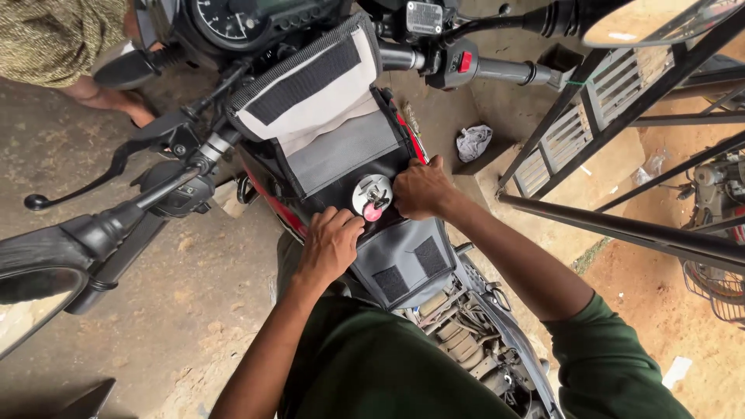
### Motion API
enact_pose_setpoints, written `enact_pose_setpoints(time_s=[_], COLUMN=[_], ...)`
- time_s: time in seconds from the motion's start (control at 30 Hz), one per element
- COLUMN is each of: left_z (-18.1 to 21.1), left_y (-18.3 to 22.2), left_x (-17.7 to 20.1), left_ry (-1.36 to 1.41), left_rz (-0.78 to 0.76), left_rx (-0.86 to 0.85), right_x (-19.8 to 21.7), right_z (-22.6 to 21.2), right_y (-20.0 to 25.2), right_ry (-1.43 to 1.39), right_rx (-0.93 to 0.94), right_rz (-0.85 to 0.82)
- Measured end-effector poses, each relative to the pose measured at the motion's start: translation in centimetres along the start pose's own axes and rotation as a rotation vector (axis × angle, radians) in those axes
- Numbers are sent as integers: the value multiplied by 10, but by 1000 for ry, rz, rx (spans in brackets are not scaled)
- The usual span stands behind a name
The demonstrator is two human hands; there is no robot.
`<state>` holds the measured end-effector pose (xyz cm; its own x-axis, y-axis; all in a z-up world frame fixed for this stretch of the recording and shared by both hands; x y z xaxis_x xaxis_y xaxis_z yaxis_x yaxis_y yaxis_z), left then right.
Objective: Repairing the fuel tank cap and lock mechanism on a motorcycle.
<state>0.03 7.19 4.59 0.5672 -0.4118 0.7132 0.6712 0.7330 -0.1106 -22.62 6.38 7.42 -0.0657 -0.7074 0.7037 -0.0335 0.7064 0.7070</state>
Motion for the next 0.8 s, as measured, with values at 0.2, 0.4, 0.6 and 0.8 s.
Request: enact_pose_setpoints(time_s=[0.2, 0.4, 0.6, 0.8], left_z=[-5, 17, 20, 23], left_y=[1, 1, 9, -1], left_x=[-3, -18, -16, -17], left_ry=[129, 19, 38, 24], left_rz=[-67, -8, 107, 125], left_rx=[125, 303, 191, 136], right_x=[6, -12, -16, -5], right_z=[-1, 8, 9, 9], right_y=[1, 25, 19, 13], right_ry=[21, -216, -155, -52], right_rx=[-15, 40, 175, 211], right_rz=[-58, 256, 220, 184])
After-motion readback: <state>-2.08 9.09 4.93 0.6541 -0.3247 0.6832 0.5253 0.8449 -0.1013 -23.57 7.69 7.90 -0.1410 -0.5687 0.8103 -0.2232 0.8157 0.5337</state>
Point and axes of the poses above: each hand's wrist, its own y-axis away from the middle knuckle, its own x-axis out of the back of the hand, z = x × y, the point moved 1 cm from there along -y, towards the middle knuckle, and after that the axes turned 7 degrees about z, right-handed, at the moved point
